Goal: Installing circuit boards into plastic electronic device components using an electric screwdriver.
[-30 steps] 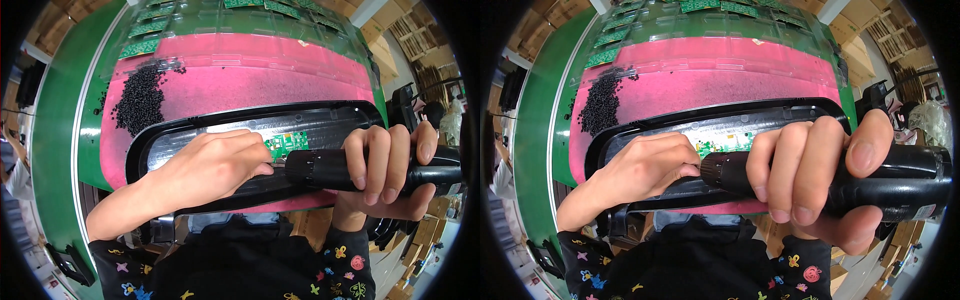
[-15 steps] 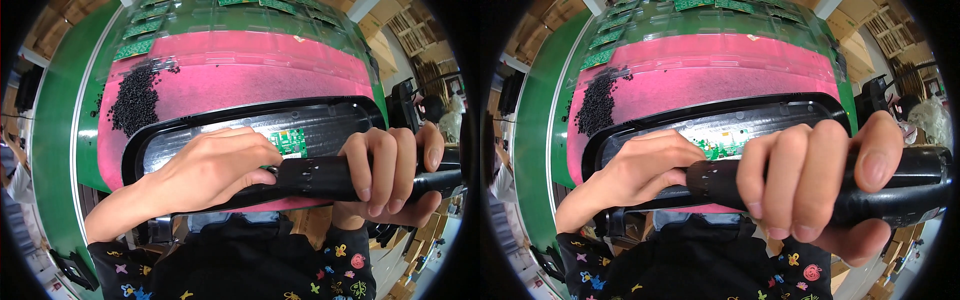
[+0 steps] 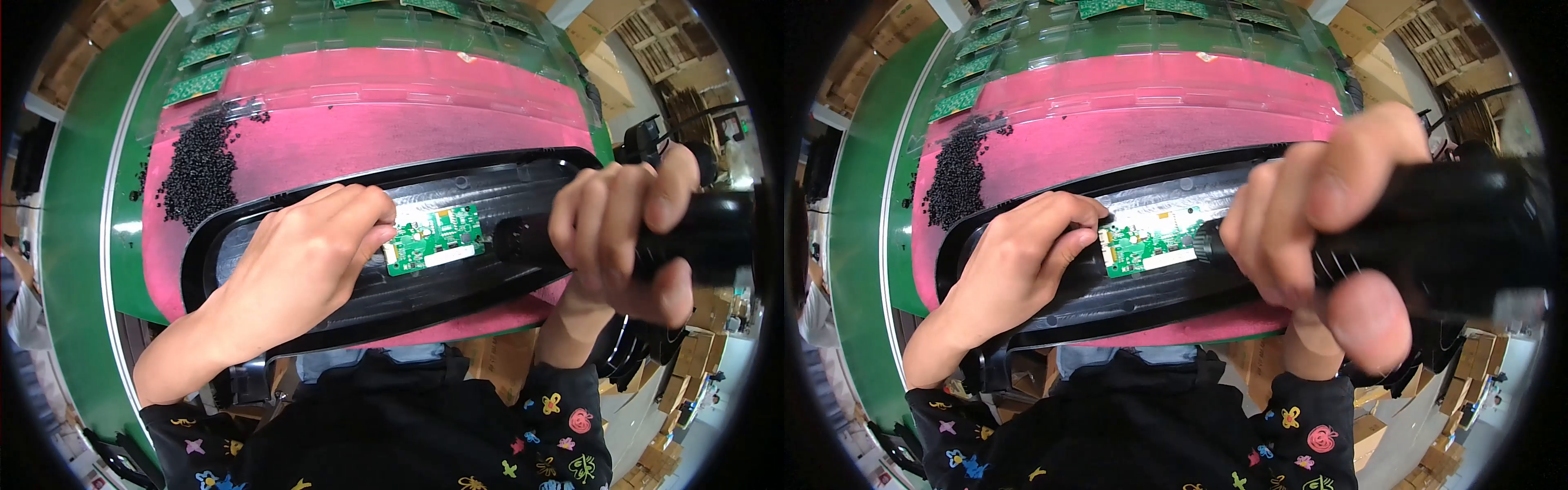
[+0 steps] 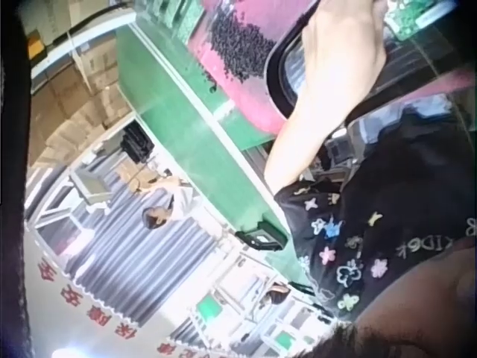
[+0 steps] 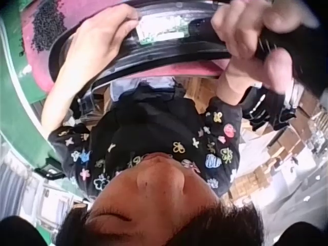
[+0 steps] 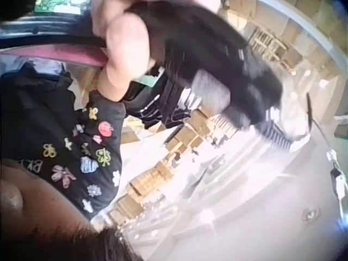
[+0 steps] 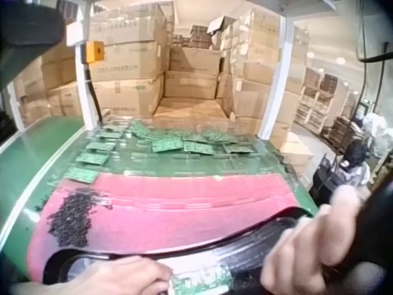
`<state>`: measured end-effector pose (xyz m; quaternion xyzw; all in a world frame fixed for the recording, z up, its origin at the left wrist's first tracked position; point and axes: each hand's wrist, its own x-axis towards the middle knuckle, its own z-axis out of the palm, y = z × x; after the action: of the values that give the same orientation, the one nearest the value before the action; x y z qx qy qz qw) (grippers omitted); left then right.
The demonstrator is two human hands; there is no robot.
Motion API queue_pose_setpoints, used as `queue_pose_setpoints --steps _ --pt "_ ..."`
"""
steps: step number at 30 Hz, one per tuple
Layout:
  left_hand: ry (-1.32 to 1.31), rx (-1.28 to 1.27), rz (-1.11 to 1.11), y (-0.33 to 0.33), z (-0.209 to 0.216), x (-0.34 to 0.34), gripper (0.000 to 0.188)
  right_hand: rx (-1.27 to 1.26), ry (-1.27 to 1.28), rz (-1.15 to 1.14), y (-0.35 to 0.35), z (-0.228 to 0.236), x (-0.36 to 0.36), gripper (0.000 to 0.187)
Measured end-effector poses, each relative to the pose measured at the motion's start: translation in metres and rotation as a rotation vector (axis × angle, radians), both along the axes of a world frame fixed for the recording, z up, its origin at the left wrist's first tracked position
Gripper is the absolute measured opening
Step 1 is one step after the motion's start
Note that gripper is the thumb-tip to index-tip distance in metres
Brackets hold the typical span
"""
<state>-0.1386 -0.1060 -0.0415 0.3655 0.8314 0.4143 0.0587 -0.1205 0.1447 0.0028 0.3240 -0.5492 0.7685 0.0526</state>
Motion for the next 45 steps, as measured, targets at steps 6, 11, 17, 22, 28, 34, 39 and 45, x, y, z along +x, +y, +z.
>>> queue_pose_setpoints --steps 6,11,17,22,28,34,39,45 --pt "-0.009 -0.148 -0.043 -0.001 -0.003 0.0 0.01 0.063 -0.188 -0.146 -0.007 -0.005 0.001 0.036" --pt "-0.019 -0.136 -0.076 -0.003 -0.004 0.002 0.012 0.031 -0.11 -0.01 -0.001 -0.011 -0.006 0.034" --pt "-0.017 -0.131 -0.084 -0.003 -0.006 0.003 0.014 -0.015 0.0 0.276 0.011 -0.017 -0.016 0.032" --pt "-0.016 -0.141 -0.097 -0.003 -0.006 0.003 0.016 0.031 0.003 0.229 0.012 -0.014 -0.014 0.033" --pt "-0.036 -0.146 -0.102 -0.004 -0.004 0.002 0.016 0.048 0.02 0.191 0.013 -0.013 -0.014 0.031" --pt "-0.048 -0.151 -0.116 -0.004 -0.004 0.002 0.016 0.079 0.055 0.328 0.012 -0.016 -0.025 0.029" --pt "-0.052 -0.165 -0.102 -0.004 -0.002 0.004 0.015 0.016 0.009 0.377 0.004 -0.017 -0.021 0.038" --pt "0.005 -0.162 -0.057 -0.007 -0.006 0.005 0.013 -0.043 -0.085 0.129 -0.009 -0.014 -0.003 0.039"
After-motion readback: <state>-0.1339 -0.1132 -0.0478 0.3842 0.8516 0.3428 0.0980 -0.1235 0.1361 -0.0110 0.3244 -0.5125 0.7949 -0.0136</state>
